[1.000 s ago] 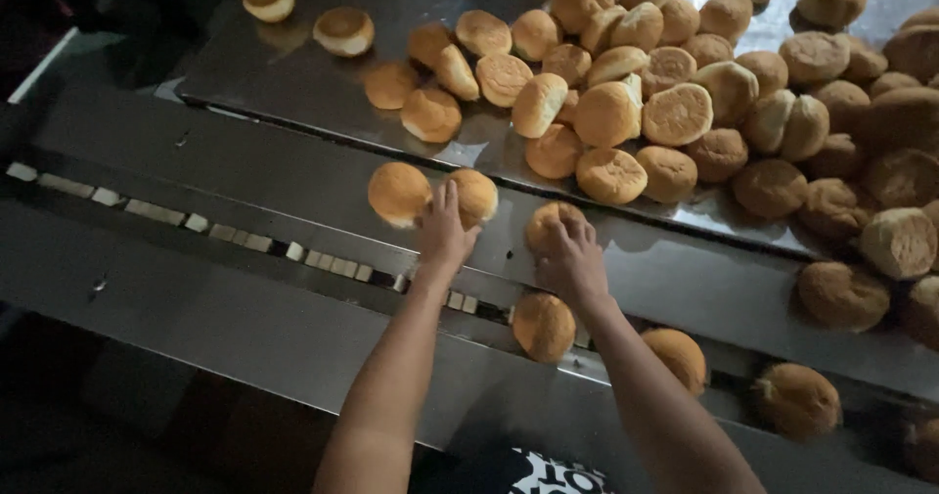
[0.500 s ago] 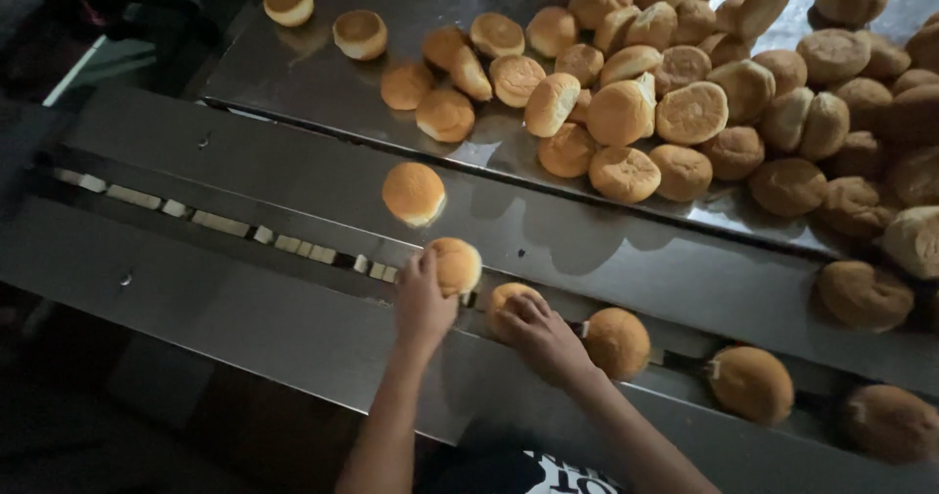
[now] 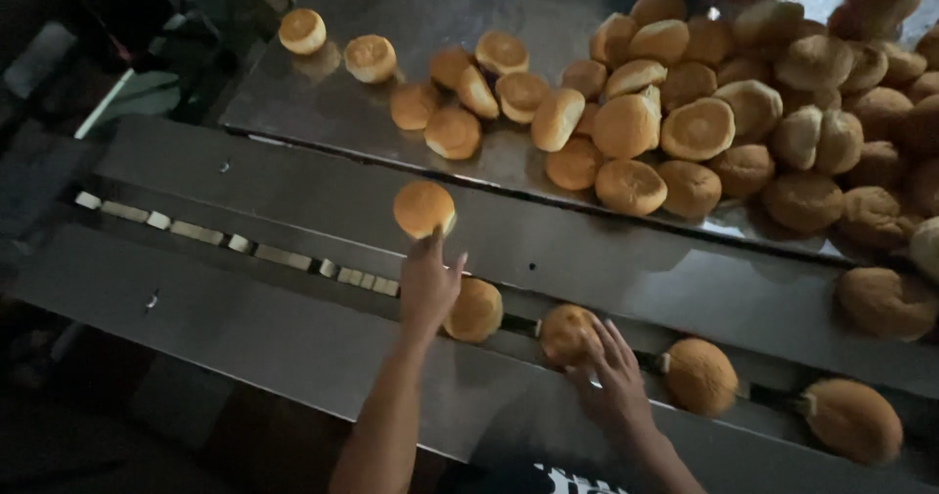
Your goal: Picking up bread buns from a stainless steel table and placing them individually into the slots of a moving conveyor belt.
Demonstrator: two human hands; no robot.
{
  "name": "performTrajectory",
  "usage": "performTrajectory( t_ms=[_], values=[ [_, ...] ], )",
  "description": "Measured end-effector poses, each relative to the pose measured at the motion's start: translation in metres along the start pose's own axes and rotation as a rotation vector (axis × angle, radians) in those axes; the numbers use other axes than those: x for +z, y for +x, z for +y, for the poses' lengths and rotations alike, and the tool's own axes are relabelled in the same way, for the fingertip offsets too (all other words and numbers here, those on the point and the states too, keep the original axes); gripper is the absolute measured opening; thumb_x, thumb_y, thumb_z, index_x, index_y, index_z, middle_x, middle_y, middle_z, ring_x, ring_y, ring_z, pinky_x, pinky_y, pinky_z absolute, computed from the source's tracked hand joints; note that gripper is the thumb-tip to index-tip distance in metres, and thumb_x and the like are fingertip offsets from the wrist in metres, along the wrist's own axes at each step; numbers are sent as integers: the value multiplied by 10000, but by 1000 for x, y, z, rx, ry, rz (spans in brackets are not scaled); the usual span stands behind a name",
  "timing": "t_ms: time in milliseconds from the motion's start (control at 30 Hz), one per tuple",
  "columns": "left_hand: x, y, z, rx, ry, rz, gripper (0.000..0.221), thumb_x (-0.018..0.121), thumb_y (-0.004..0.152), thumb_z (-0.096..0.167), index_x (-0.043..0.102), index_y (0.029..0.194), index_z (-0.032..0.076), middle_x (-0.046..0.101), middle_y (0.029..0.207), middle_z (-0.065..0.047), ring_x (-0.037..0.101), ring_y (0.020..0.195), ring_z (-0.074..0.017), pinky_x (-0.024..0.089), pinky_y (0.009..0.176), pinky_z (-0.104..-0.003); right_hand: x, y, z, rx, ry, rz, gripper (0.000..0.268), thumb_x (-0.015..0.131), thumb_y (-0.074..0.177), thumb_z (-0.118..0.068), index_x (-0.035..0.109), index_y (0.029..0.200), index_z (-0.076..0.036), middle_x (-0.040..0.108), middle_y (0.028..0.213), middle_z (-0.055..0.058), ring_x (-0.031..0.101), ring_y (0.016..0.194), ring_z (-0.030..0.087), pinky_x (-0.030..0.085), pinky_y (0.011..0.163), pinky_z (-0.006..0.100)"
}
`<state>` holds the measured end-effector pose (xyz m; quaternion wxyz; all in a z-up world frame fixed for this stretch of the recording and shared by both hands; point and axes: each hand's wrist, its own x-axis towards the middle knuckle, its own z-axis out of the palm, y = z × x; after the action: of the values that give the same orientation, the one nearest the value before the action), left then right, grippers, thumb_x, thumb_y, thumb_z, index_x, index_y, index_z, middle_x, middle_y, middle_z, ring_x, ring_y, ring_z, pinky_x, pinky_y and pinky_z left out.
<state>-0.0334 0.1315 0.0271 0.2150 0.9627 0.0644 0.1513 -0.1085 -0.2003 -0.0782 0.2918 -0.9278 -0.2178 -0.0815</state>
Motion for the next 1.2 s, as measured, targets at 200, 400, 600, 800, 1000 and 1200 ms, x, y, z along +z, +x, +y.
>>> performTrajectory(
  t_ms=[200, 400, 600, 800, 1000, 1200],
  values=[
    [-65, 119, 38, 63, -293, -21, 704, 610, 1022, 306, 288, 1582, 27, 484, 1514, -233, 485, 1369, -387, 447, 1071, -475, -23, -17, -2, 177, 41, 13, 652, 679, 893, -284, 456, 1493, -161, 413, 1593, 186, 358, 1497, 409, 384, 1118, 635],
    [-52, 125, 26, -256, -100, -272, 873, 731, 879, 346, 277, 1602, 164, 161, 1671, -201, 392, 1392, -451, 396, 1082, -501, -16, -25, 18, 196, -34, 46, 643, 736, 848, -266, 519, 1445, -166, 459, 1558, 128, 407, 1473, 354, 399, 1133, 542],
    [28, 56, -20, -132, 99, -132, 707, 828, 835, 226, 446, 1413, 85, 492, 1378, -176, 504, 1212, -419, 474, 964, -619, -21, -25, 44, 109, -91, 332, 610, 742, 845, -221, 530, 1405, -108, 511, 1499, 157, 494, 1384, 379, 403, 1093, 533],
    [18, -34, -18, -118, 142, -265, 788, 763, 822, 93, 381, 1510, 148, 380, 1547, -83, 356, 1413, -323, 431, 1093, -563, -74, 32, 42, 112, -115, 362, 624, 653, 821, -72, 531, 1430, -11, 519, 1473, 227, 486, 1376, 414, 435, 1110, 541],
    [42, -69, -5, 131, 334, -537, 638, 704, 850, 10, 486, 1440, 115, 312, 1604, -173, 233, 1492, -421, 239, 1154, -712, -82, 143, 63, 51, -164, 215, 695, 729, 846, -127, 493, 1490, -16, 450, 1530, 257, 416, 1418, 434, 370, 1161, 532],
    [85, -85, 2, 256, -91, -393, 626, 816, 773, 207, 565, 1338, 104, 445, 1562, -156, 265, 1492, -402, 204, 1093, -697, -76, 238, 48, 387, -178, -225, 865, 704, 852, -315, 289, 1599, -186, 179, 1700, 132, 124, 1574, 312, 188, 1225, 485]
  ],
)
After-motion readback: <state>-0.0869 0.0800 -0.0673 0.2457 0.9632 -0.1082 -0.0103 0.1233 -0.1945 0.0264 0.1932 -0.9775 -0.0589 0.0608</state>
